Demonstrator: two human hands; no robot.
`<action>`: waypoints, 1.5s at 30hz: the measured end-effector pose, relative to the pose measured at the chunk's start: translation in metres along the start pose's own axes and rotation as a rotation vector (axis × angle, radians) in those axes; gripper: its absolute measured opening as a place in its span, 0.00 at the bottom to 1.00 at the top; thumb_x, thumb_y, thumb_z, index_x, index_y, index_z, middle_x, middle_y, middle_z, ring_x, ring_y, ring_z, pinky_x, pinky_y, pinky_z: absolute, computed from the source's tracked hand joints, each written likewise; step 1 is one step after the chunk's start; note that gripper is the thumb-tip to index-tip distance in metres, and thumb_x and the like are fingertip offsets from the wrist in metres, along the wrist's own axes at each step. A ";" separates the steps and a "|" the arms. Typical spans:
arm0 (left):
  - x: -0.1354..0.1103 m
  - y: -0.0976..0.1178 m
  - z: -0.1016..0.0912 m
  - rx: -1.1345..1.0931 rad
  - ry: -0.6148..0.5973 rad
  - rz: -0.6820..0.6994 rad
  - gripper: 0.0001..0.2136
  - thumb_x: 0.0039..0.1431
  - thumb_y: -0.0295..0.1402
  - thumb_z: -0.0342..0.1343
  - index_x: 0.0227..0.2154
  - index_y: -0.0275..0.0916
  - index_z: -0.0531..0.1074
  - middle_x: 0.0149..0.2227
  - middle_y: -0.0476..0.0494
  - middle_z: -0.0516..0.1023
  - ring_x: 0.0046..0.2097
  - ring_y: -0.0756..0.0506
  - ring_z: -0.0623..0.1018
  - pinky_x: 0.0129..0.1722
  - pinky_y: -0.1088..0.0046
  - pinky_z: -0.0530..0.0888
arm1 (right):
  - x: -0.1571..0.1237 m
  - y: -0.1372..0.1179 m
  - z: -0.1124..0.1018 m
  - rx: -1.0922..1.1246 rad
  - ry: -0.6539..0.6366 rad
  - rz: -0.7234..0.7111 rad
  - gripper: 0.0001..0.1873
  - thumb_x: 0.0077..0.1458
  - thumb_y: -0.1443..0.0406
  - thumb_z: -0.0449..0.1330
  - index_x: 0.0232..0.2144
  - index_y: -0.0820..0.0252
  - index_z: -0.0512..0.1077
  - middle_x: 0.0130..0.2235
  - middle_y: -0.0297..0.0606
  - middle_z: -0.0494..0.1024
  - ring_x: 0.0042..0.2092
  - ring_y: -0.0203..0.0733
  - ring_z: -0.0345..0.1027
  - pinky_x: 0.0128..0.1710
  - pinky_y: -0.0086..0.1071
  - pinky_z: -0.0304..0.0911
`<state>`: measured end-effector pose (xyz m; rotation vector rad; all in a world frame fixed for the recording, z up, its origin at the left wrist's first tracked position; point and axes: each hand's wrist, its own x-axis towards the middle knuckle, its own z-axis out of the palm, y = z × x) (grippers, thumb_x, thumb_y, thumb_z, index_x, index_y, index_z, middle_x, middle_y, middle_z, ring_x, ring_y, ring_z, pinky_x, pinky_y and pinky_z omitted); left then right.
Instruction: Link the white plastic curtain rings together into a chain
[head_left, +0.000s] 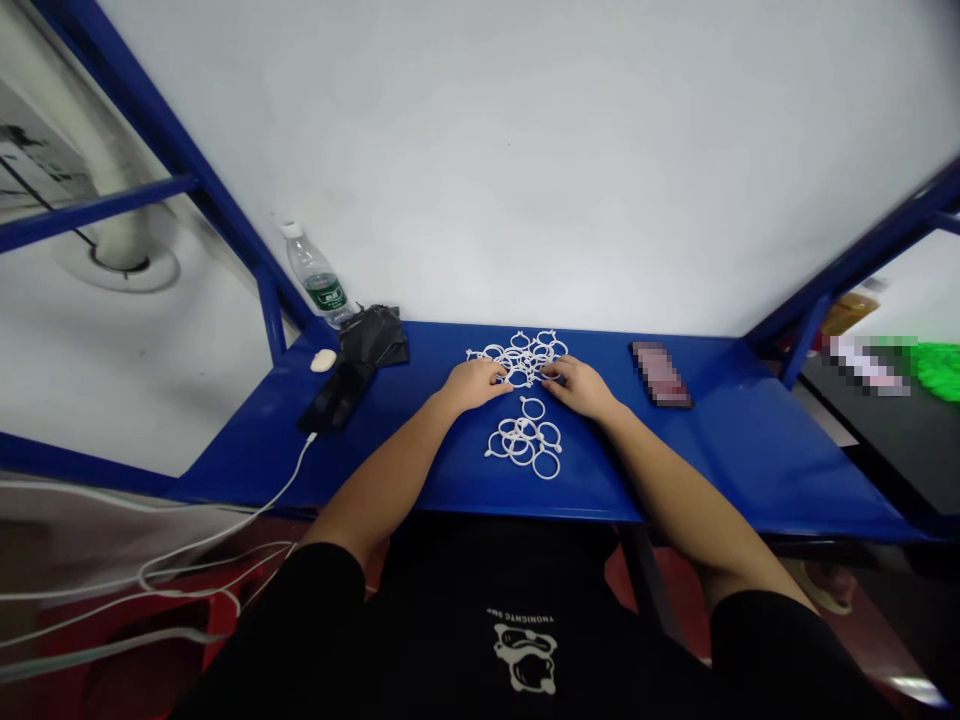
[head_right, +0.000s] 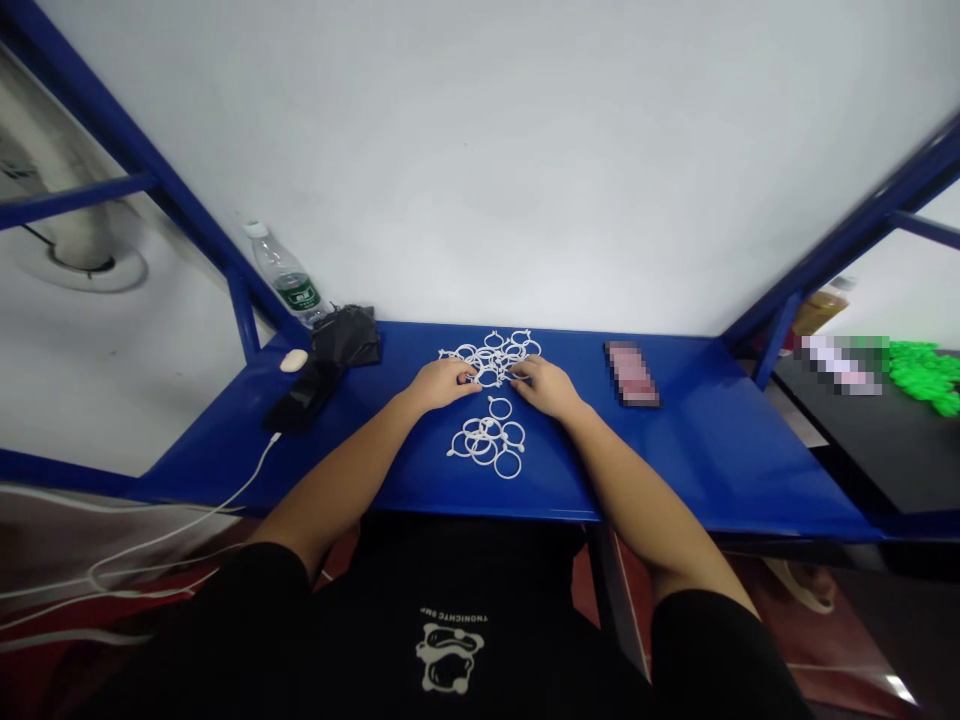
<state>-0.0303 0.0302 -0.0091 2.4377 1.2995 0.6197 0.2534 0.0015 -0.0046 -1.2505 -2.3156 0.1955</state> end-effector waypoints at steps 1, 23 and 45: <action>0.000 0.002 0.001 0.006 0.006 -0.001 0.09 0.63 0.42 0.69 0.41 0.43 0.83 0.37 0.46 0.84 0.40 0.43 0.81 0.37 0.70 0.73 | 0.000 -0.001 0.001 -0.003 0.000 0.005 0.12 0.66 0.62 0.64 0.50 0.55 0.81 0.45 0.43 0.82 0.42 0.46 0.77 0.43 0.37 0.72; -0.011 0.040 0.012 -0.083 0.349 0.287 0.09 0.72 0.34 0.59 0.46 0.42 0.84 0.45 0.43 0.87 0.45 0.46 0.85 0.45 0.69 0.80 | -0.004 -0.040 -0.010 0.322 0.135 -0.018 0.08 0.67 0.60 0.62 0.39 0.57 0.77 0.36 0.38 0.82 0.32 0.39 0.70 0.36 0.33 0.66; -0.018 0.051 -0.006 -0.185 0.380 0.432 0.08 0.69 0.31 0.56 0.32 0.39 0.75 0.30 0.47 0.79 0.31 0.50 0.77 0.33 0.73 0.72 | -0.003 -0.042 -0.006 0.636 0.180 0.127 0.19 0.62 0.47 0.68 0.36 0.56 0.80 0.28 0.35 0.81 0.29 0.41 0.73 0.30 0.34 0.68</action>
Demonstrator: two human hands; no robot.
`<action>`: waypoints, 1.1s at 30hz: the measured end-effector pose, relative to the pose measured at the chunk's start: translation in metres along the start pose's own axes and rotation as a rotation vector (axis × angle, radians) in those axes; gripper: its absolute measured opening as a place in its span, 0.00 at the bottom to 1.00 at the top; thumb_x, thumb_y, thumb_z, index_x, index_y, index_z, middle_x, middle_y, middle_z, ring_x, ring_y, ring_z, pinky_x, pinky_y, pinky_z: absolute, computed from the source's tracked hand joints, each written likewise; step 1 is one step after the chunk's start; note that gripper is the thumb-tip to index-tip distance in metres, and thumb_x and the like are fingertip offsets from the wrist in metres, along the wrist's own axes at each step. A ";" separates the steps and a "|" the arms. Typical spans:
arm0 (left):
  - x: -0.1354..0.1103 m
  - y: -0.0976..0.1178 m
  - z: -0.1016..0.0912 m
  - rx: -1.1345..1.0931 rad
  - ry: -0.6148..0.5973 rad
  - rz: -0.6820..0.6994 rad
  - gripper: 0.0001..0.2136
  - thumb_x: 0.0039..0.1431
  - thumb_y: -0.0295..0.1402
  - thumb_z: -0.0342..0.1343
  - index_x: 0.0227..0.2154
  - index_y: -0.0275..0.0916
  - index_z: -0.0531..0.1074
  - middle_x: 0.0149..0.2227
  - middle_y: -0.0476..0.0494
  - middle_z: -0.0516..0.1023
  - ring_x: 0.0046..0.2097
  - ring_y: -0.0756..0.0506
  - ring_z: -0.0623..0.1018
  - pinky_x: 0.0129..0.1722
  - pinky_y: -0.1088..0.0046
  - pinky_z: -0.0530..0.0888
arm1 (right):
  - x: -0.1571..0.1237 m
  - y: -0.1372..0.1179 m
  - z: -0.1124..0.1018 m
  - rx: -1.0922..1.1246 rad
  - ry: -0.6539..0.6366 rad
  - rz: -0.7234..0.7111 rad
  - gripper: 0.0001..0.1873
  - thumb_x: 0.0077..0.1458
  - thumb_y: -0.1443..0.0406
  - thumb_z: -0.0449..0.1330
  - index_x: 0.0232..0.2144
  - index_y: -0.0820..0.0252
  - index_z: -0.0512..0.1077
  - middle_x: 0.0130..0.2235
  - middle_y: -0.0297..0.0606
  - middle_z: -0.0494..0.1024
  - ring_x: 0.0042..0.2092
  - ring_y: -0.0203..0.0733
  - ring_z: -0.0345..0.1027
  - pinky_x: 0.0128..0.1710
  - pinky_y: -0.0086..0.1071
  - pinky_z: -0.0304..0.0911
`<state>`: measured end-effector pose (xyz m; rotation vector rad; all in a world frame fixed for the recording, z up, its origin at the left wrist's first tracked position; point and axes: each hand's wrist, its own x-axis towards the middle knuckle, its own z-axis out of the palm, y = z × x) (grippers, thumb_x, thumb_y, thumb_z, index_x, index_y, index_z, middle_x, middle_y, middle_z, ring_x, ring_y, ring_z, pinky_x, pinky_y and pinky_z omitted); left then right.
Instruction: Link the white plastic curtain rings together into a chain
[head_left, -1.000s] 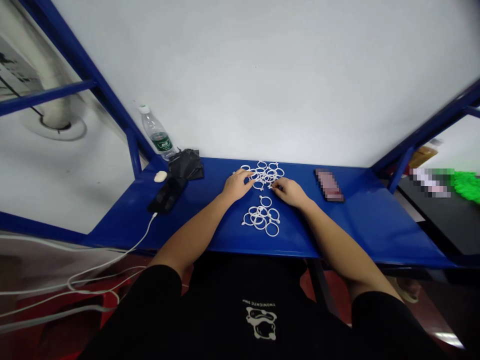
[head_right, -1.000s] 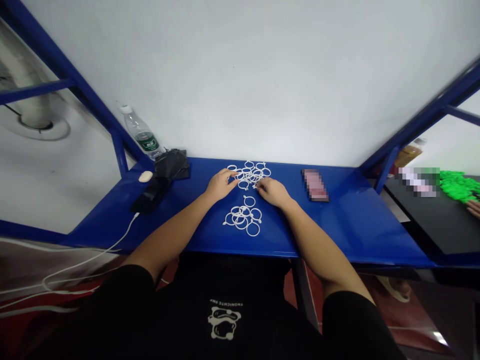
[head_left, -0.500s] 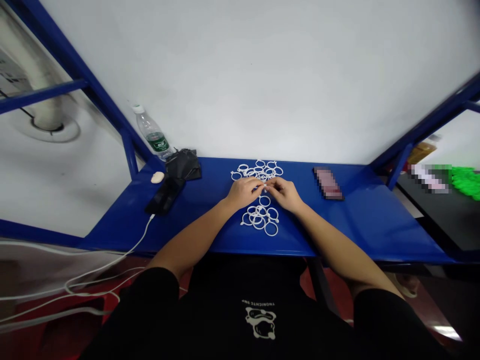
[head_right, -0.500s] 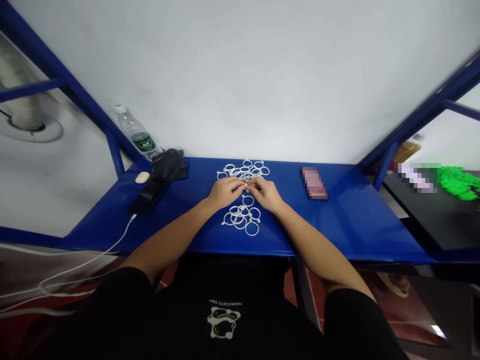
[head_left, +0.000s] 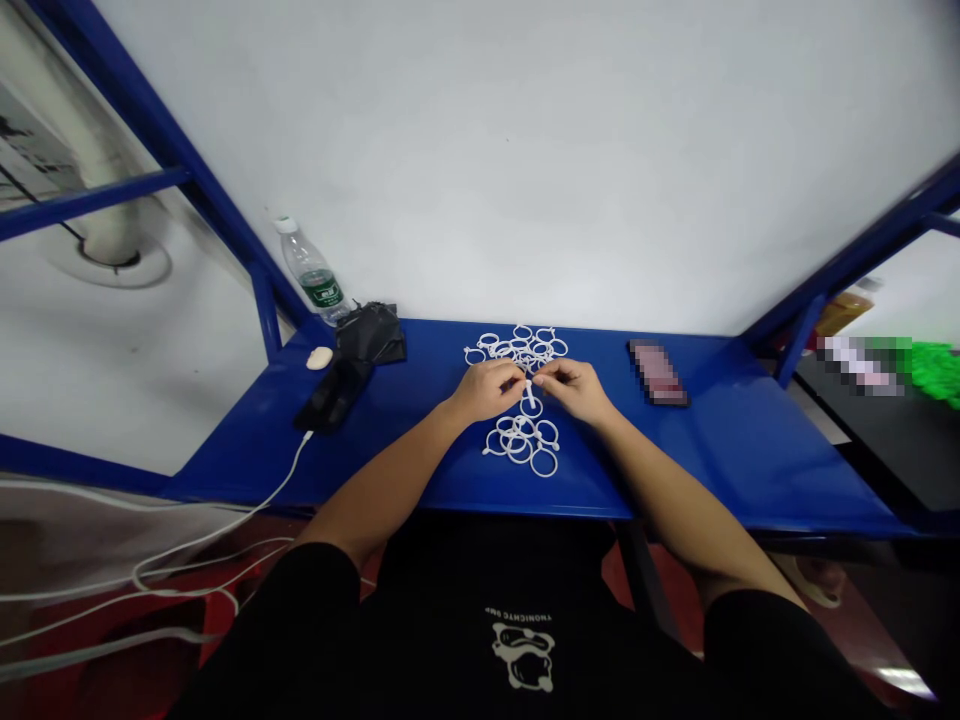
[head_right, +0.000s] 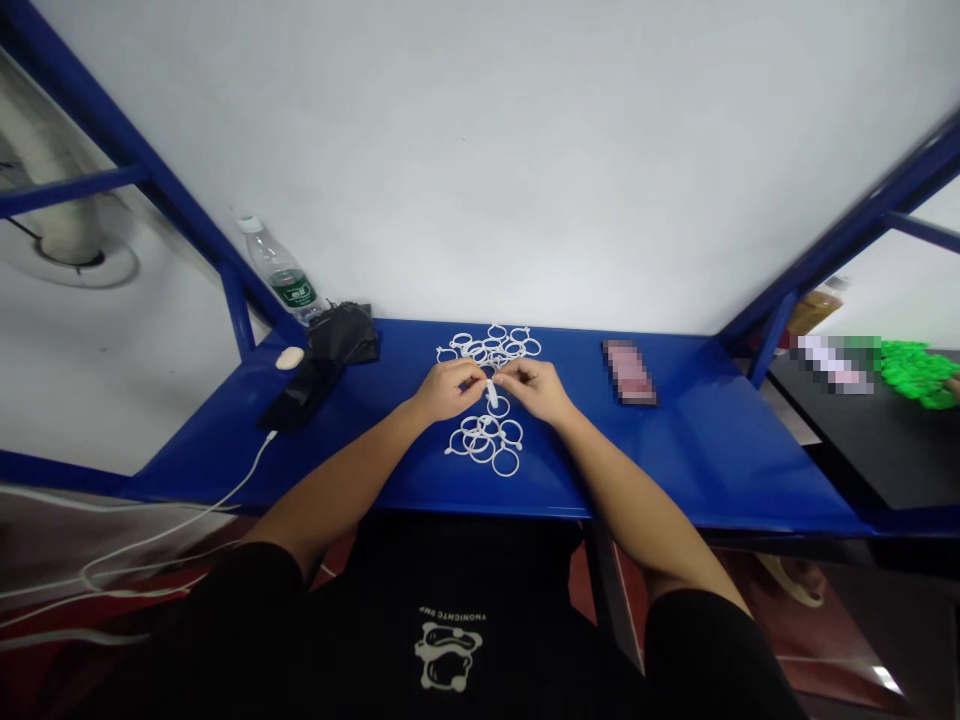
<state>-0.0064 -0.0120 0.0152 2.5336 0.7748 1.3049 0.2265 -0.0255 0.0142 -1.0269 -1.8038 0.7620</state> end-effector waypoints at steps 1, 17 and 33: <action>0.000 0.000 -0.002 -0.023 -0.006 0.013 0.08 0.67 0.30 0.56 0.31 0.39 0.75 0.29 0.48 0.78 0.30 0.50 0.76 0.32 0.73 0.72 | 0.002 0.004 -0.006 -0.068 0.048 -0.028 0.18 0.64 0.48 0.67 0.36 0.56 0.80 0.30 0.36 0.82 0.31 0.42 0.74 0.32 0.34 0.69; -0.003 -0.022 0.010 0.070 -0.230 -0.386 0.06 0.67 0.36 0.63 0.41 0.42 0.83 0.40 0.46 0.83 0.37 0.47 0.79 0.42 0.70 0.75 | 0.013 0.032 0.004 -0.693 -0.181 -0.041 0.12 0.64 0.67 0.64 0.50 0.54 0.81 0.55 0.42 0.81 0.55 0.48 0.76 0.54 0.38 0.73; -0.008 0.001 0.017 0.000 -0.449 -0.089 0.11 0.64 0.44 0.67 0.42 0.43 0.82 0.37 0.48 0.84 0.38 0.46 0.82 0.40 0.71 0.76 | 0.009 0.031 -0.005 -0.669 -0.109 -0.058 0.07 0.65 0.67 0.60 0.42 0.56 0.79 0.47 0.44 0.81 0.49 0.48 0.76 0.49 0.38 0.72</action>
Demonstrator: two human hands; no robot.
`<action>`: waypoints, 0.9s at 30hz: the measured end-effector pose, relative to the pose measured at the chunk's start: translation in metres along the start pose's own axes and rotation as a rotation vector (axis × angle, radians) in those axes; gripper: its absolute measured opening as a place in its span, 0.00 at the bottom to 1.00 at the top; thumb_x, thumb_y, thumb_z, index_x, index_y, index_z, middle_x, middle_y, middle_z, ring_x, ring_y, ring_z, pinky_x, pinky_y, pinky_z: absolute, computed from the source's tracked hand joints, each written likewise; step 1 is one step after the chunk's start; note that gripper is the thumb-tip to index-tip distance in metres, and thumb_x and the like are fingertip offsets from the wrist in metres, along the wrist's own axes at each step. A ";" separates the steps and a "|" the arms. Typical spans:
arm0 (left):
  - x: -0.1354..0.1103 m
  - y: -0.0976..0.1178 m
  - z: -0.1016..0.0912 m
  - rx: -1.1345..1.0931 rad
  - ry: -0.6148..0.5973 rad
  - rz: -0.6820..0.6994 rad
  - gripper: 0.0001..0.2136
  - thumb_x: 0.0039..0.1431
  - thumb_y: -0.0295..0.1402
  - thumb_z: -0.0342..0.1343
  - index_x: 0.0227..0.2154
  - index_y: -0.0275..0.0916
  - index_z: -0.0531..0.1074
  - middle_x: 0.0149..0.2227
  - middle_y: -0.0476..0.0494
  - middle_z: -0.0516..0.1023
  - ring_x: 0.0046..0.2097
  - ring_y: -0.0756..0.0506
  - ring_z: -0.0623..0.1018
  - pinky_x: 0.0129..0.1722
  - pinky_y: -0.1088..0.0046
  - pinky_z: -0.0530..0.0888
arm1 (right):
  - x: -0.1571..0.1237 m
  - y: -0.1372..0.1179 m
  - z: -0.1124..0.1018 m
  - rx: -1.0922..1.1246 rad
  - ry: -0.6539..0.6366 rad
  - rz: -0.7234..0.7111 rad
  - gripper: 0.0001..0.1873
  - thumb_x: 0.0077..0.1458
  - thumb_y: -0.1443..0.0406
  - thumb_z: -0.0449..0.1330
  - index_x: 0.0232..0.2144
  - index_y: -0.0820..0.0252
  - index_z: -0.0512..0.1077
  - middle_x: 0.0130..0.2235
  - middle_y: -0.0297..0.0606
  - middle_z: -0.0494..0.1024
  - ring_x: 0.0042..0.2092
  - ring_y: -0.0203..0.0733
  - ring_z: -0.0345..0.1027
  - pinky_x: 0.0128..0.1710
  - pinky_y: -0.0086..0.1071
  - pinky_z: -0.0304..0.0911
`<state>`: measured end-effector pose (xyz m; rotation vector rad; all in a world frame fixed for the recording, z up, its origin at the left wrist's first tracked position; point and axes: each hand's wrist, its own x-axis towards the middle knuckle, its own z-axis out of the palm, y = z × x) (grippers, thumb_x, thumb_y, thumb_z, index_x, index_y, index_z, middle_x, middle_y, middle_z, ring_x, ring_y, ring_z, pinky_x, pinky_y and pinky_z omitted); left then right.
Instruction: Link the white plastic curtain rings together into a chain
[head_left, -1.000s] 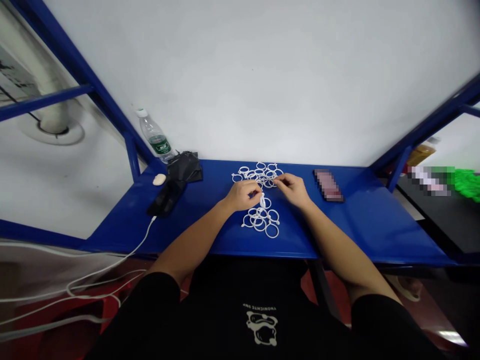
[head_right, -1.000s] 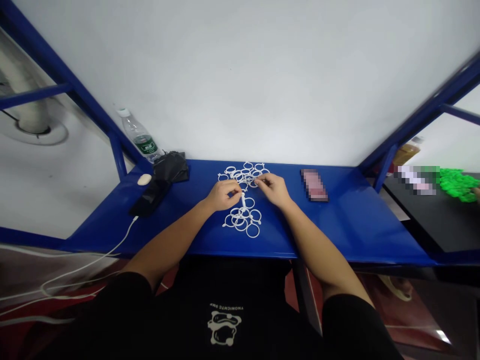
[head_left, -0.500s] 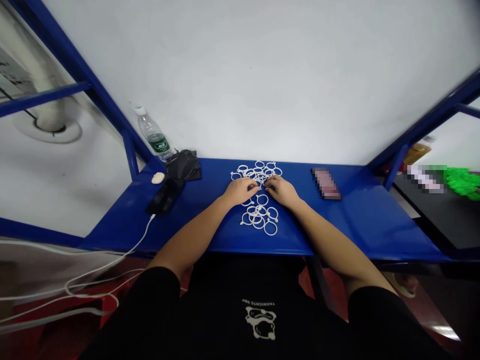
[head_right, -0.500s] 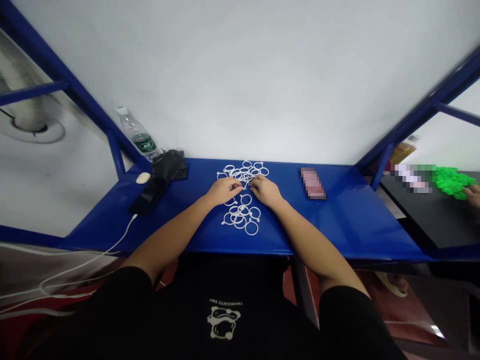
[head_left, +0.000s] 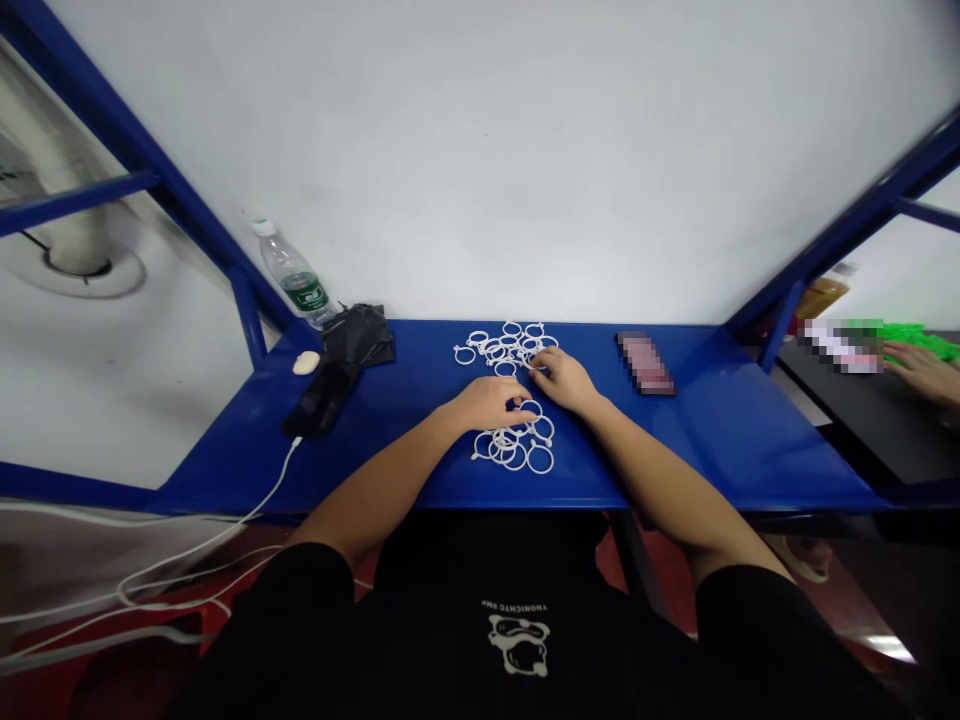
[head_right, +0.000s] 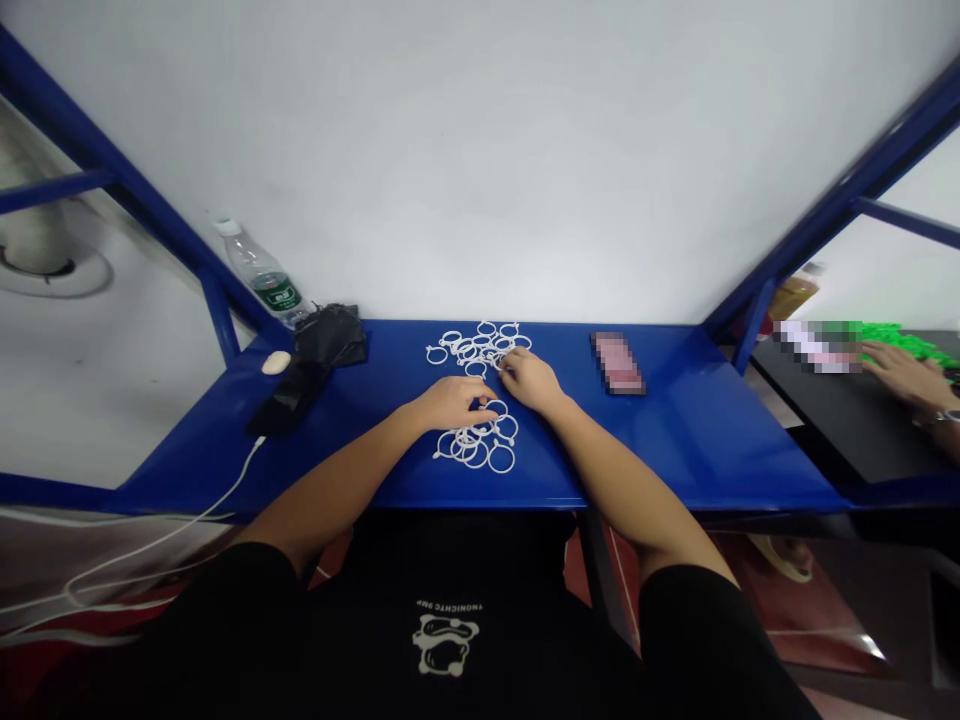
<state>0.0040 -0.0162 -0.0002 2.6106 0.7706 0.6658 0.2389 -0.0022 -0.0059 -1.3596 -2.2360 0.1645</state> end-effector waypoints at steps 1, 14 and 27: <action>0.000 0.001 0.001 -0.005 0.011 -0.003 0.12 0.64 0.45 0.67 0.42 0.43 0.82 0.37 0.48 0.84 0.38 0.47 0.82 0.39 0.70 0.76 | 0.000 -0.001 -0.001 0.035 0.029 -0.016 0.07 0.65 0.66 0.60 0.42 0.56 0.79 0.46 0.44 0.81 0.48 0.48 0.75 0.48 0.39 0.72; 0.003 -0.015 -0.006 -0.051 0.430 -0.057 0.11 0.74 0.36 0.56 0.50 0.40 0.81 0.44 0.42 0.85 0.44 0.46 0.84 0.48 0.68 0.79 | -0.008 -0.034 -0.013 0.339 0.034 -0.289 0.11 0.68 0.54 0.61 0.39 0.52 0.77 0.40 0.41 0.83 0.42 0.47 0.76 0.47 0.43 0.73; 0.004 -0.009 -0.008 0.031 0.405 0.090 0.10 0.75 0.34 0.55 0.42 0.39 0.81 0.40 0.43 0.85 0.42 0.46 0.83 0.45 0.66 0.80 | -0.006 -0.022 -0.018 0.344 0.061 -0.138 0.20 0.67 0.45 0.62 0.39 0.53 0.79 0.37 0.39 0.83 0.37 0.44 0.75 0.39 0.37 0.69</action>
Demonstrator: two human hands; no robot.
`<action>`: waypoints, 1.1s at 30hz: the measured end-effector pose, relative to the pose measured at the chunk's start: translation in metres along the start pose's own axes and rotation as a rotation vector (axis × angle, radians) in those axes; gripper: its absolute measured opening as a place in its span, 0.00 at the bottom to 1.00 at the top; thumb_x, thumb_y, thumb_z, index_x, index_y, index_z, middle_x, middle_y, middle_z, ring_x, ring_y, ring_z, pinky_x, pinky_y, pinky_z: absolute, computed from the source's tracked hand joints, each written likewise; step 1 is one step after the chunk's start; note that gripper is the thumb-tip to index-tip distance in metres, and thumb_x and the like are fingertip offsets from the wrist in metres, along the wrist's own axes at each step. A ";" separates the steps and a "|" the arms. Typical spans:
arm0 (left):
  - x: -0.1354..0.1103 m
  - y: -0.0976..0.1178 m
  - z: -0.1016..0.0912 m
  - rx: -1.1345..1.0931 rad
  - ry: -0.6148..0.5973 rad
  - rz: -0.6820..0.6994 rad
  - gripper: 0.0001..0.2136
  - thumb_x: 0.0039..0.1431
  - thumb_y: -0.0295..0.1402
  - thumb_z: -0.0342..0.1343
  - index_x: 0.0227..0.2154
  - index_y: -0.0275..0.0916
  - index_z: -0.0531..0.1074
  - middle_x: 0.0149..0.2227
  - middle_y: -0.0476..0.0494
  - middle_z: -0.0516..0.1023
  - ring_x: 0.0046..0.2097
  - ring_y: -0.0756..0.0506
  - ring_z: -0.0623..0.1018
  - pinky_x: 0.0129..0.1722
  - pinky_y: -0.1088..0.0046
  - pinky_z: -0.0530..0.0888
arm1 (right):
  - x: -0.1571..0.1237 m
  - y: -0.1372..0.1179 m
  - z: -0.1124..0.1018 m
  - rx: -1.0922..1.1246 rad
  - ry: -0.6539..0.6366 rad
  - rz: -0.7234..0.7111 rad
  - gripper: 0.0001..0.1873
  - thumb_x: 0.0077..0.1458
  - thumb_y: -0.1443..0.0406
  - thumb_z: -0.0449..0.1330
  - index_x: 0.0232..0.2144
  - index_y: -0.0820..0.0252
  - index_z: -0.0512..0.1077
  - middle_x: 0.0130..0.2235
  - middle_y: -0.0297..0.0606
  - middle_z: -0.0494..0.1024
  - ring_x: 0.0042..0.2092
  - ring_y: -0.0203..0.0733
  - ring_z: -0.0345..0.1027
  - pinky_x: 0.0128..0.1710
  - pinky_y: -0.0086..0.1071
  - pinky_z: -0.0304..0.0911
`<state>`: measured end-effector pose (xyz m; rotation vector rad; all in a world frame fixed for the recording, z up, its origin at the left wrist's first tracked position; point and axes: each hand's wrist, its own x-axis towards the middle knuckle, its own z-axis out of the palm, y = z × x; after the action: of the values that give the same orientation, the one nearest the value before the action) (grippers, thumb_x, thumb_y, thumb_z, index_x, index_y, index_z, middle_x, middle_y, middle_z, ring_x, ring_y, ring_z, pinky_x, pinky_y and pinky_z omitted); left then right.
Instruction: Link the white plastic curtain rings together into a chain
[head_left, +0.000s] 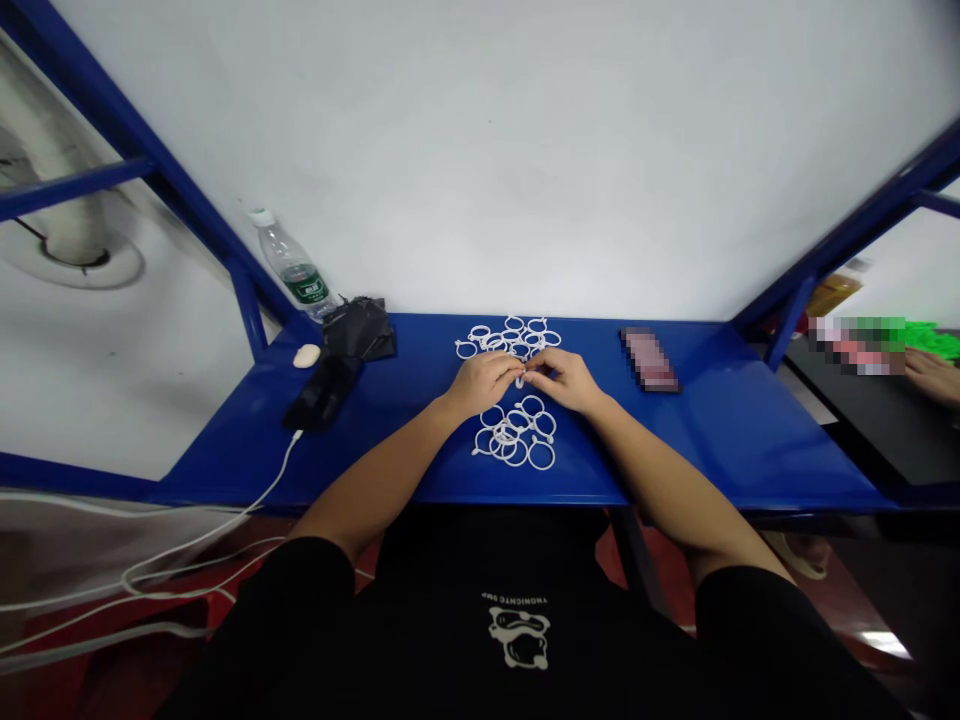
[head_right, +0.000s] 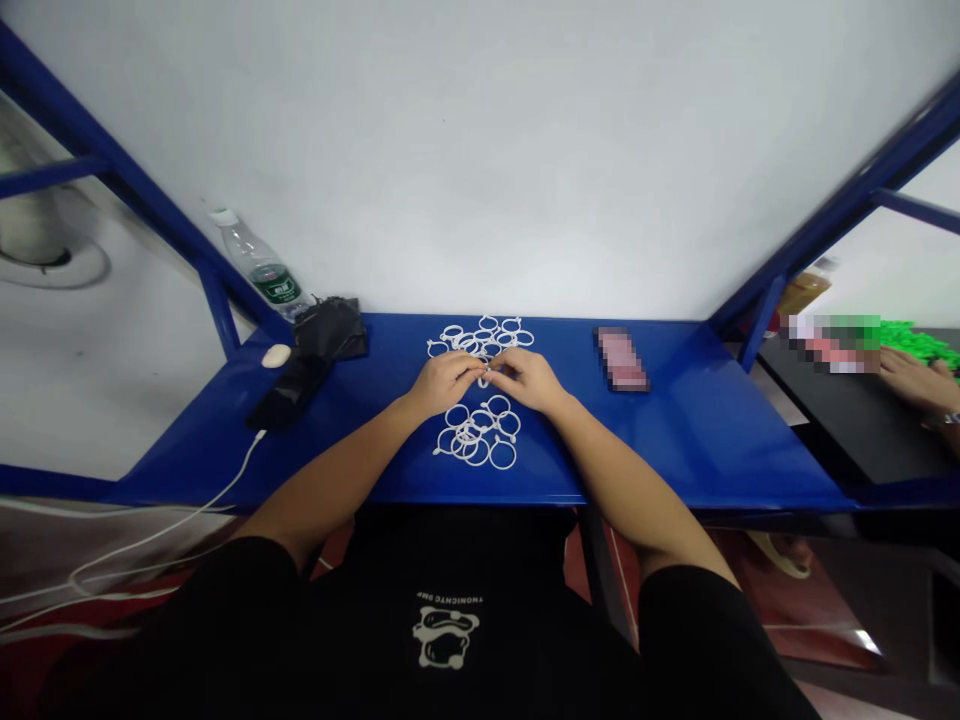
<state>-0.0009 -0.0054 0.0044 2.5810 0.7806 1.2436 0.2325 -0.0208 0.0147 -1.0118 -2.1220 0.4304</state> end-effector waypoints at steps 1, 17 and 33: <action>0.001 0.001 0.000 -0.003 -0.002 0.011 0.10 0.75 0.34 0.55 0.42 0.39 0.81 0.39 0.42 0.85 0.42 0.46 0.83 0.45 0.66 0.80 | 0.000 0.006 -0.004 -0.021 0.015 0.010 0.20 0.68 0.46 0.61 0.39 0.54 0.80 0.38 0.40 0.83 0.37 0.44 0.75 0.40 0.37 0.69; -0.003 -0.018 0.001 0.046 -0.121 -0.243 0.07 0.69 0.37 0.63 0.40 0.43 0.84 0.38 0.47 0.84 0.37 0.47 0.80 0.40 0.70 0.76 | 0.005 0.051 -0.002 -0.337 -0.082 0.182 0.16 0.67 0.59 0.63 0.55 0.54 0.78 0.53 0.45 0.82 0.51 0.51 0.77 0.51 0.42 0.72; -0.004 -0.025 0.022 0.073 -0.203 -0.293 0.07 0.66 0.29 0.64 0.43 0.43 0.85 0.42 0.45 0.86 0.41 0.45 0.83 0.44 0.69 0.78 | 0.005 0.016 0.016 -0.356 -0.205 0.062 0.10 0.68 0.57 0.64 0.44 0.55 0.81 0.41 0.42 0.84 0.41 0.46 0.78 0.40 0.35 0.68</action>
<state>0.0044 0.0153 -0.0216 2.4810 1.1274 0.8696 0.2269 -0.0063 -0.0030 -1.2820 -2.4123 0.1933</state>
